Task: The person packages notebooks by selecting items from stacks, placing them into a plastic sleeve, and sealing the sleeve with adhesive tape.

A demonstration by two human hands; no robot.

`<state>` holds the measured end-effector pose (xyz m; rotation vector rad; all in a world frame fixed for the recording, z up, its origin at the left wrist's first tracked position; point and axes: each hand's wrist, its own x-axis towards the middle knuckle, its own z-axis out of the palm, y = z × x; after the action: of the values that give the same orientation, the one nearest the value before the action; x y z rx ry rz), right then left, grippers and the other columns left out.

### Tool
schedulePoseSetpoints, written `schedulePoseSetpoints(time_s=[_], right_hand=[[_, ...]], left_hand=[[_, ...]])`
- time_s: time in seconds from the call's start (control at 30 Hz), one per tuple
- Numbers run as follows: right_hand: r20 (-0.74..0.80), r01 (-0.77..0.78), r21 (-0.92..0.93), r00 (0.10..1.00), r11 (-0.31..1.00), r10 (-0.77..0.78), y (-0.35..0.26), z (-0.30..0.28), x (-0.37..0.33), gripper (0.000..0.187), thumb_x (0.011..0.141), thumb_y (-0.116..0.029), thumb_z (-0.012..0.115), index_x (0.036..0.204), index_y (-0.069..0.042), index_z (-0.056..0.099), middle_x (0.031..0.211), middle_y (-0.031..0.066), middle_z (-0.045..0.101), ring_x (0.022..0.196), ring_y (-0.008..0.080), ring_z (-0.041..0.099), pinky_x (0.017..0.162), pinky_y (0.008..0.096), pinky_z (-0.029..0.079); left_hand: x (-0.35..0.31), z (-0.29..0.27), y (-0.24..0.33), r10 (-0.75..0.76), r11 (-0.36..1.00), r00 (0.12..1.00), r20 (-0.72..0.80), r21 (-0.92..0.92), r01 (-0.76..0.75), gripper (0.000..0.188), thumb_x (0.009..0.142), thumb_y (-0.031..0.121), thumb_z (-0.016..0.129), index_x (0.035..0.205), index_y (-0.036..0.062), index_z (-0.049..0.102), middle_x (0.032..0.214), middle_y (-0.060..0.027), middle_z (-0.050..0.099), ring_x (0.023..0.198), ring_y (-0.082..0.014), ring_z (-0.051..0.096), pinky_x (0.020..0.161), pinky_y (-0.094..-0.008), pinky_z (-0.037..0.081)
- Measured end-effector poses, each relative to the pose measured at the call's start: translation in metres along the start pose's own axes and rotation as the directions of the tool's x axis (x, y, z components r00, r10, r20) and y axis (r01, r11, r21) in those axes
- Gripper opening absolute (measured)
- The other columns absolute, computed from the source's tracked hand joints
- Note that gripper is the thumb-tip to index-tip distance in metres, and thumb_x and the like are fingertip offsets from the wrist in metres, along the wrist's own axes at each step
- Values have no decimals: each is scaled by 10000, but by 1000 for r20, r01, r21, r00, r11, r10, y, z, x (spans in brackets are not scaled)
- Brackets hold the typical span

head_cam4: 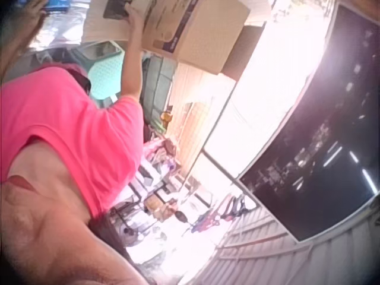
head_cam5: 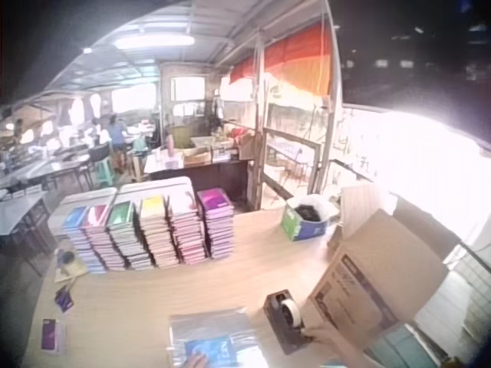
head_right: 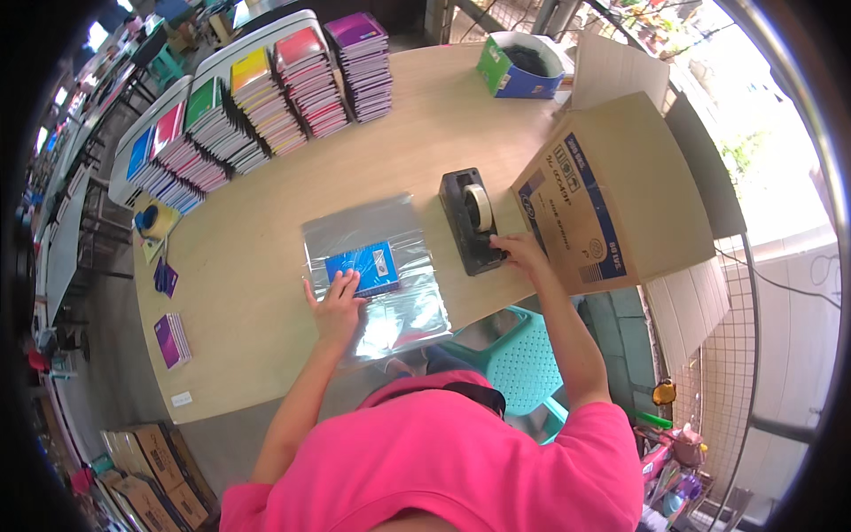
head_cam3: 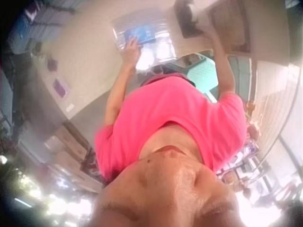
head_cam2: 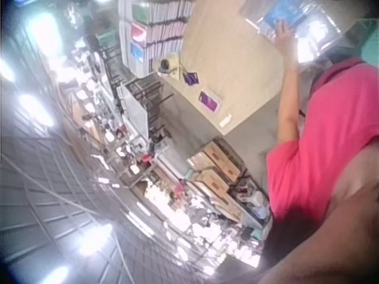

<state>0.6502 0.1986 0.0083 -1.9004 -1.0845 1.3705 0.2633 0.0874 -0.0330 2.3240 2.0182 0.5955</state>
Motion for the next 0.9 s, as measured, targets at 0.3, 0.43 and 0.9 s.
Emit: schedulePoseSetpoints(time_s=[0.3,0.43,0.9], right_hand=[[-141,117,115,985,986,-100,43,18,-60,174,859,-212,734,818,-44,709,764,7,641,592,99,537,530,246,431],[247,-354,820,928,449,280,79,52,-59,133,916,-178,665,912,-48,693,709,18,643,579,117,573,565,270,473],[153,342,-655,933,674,-325,-35,236,-53,1104,762,-306,811,1532,-37,67,849,237,686,830,418,682,711,480,530]], left_hand=[[-3,-6,-5,13,1000,1000,-2,-18,-13,489,807,251,720,1280,183,620,1297,49,609,1244,-139,553,1136,-679,125],[-2,0,-4,35,999,999,-1,-18,-35,474,829,266,700,1290,199,617,1304,51,611,1251,-134,550,1139,-676,117],[0,-22,-2,10,993,994,110,-118,3,479,854,316,689,1311,203,601,1337,-66,563,1270,-238,527,1116,-696,118]])
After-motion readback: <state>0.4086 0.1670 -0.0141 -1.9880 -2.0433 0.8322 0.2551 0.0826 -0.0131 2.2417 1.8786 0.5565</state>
